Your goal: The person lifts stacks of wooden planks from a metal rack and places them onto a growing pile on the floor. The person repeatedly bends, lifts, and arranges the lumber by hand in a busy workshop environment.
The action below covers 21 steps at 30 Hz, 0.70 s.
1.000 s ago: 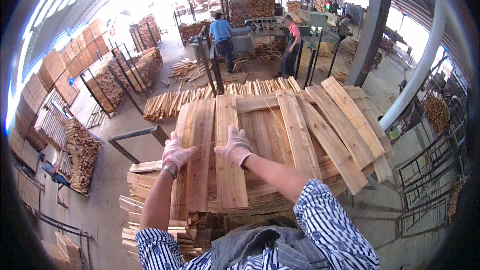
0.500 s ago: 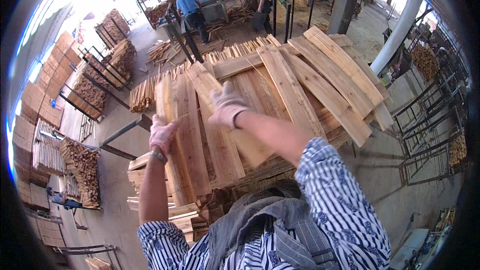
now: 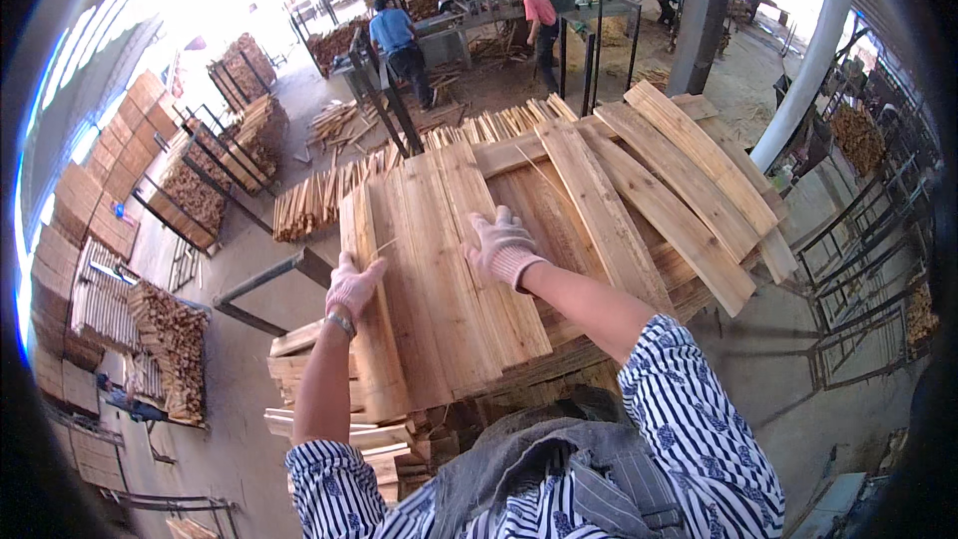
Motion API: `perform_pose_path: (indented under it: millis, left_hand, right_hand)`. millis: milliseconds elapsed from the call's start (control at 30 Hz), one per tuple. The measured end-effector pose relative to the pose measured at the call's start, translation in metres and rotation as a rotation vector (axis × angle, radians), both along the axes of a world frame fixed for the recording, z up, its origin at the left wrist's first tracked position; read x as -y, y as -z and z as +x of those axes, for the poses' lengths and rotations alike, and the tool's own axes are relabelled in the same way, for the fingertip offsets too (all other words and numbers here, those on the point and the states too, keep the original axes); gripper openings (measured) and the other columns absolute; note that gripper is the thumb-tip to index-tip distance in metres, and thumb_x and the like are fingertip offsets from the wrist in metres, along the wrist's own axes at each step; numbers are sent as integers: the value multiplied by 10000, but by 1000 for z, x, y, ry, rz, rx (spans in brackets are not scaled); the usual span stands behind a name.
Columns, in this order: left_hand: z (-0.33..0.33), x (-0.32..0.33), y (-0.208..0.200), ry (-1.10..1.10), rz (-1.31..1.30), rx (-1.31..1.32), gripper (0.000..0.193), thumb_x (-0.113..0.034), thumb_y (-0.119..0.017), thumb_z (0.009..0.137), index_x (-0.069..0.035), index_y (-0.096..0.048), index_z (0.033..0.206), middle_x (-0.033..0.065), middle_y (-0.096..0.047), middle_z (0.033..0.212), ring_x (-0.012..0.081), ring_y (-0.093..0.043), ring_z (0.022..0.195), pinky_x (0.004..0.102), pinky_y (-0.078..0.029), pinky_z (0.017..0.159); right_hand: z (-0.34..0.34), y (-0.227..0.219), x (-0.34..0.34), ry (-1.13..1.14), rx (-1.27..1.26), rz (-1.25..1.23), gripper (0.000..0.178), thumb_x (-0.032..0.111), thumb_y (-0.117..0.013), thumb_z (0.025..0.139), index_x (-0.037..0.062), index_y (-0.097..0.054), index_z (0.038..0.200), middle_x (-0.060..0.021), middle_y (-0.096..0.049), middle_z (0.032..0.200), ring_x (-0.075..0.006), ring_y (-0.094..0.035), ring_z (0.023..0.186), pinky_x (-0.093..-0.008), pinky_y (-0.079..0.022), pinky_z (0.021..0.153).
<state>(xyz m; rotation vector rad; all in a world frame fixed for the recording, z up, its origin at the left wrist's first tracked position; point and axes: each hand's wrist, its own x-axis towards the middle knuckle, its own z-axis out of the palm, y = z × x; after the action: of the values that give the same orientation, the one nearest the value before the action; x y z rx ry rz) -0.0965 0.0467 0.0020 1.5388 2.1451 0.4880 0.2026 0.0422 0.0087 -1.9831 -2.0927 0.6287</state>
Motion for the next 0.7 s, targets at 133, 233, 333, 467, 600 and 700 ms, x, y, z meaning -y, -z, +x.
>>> perform_pose_path:
  millis: [133, 233, 333, 467, 600, 700]
  left_hand:
    - [-22, 1, 31, -13, 59, -119, 893, -576, -715, 837, -26, -419, 1474, 318, -504, 1410, 446, -549, 1278, 464, -473, 1057]
    - [20, 18, 10, -93, -5, -182, 831, -575, -623, 908, -49, -384, 1506, 320, -493, 1412, 461, -541, 1285, 478, -446, 1088]
    - [34, 22, 7, -96, -20, -181, 851, -569, -633, 904, -47, -348, 1514, 329, -494, 1403, 465, -538, 1285, 483, -448, 1084]
    - [64, 11, -5, -90, -14, -104, 749, -503, -638, 918, -67, -387, 1472, 313, -505, 1409, 473, -531, 1296, 478, -454, 1077]
    - [23, -21, 34, -91, 28, 95, 595, -384, -608, 939, -104, -440, 1436, 278, -625, 1312, 462, -594, 1230, 475, -483, 1026]
    - [30, 1, 14, -122, 7, 0, 699, -382, -636, 926, -87, -359, 1495, 285, -607, 1341, 458, -570, 1270, 462, -450, 1075]
  right_hand:
    - [4, 16, 1, 6, 32, 97, 700, 505, -606, 932, 183, -423, 1526, -234, -334, 1537, -434, -437, 1353, -529, -430, 1090]
    - [9, 13, 1, -13, 37, 87, 716, 536, -598, 926, 182, -427, 1524, -232, -339, 1533, -442, -439, 1355, -534, -427, 1093]
    - [26, 8, -3, -52, 66, 54, 753, 573, -581, 923, 182, -409, 1543, -246, -316, 1565, -460, -429, 1369, -547, -401, 1116]
    - [49, 21, -12, 9, 144, 146, 769, 586, -589, 906, 164, -427, 1527, -231, -348, 1525, -447, -472, 1313, -522, -450, 1073]
    - [57, -2, -9, -74, 130, -3, 796, 609, -562, 917, 160, -388, 1550, -245, -343, 1555, -432, -395, 1415, -512, -382, 1147]
    - [88, -32, 9, 66, 188, 173, 886, 605, -635, 876, 165, -333, 1583, -264, -274, 1611, -436, -308, 1473, -505, -273, 1214]
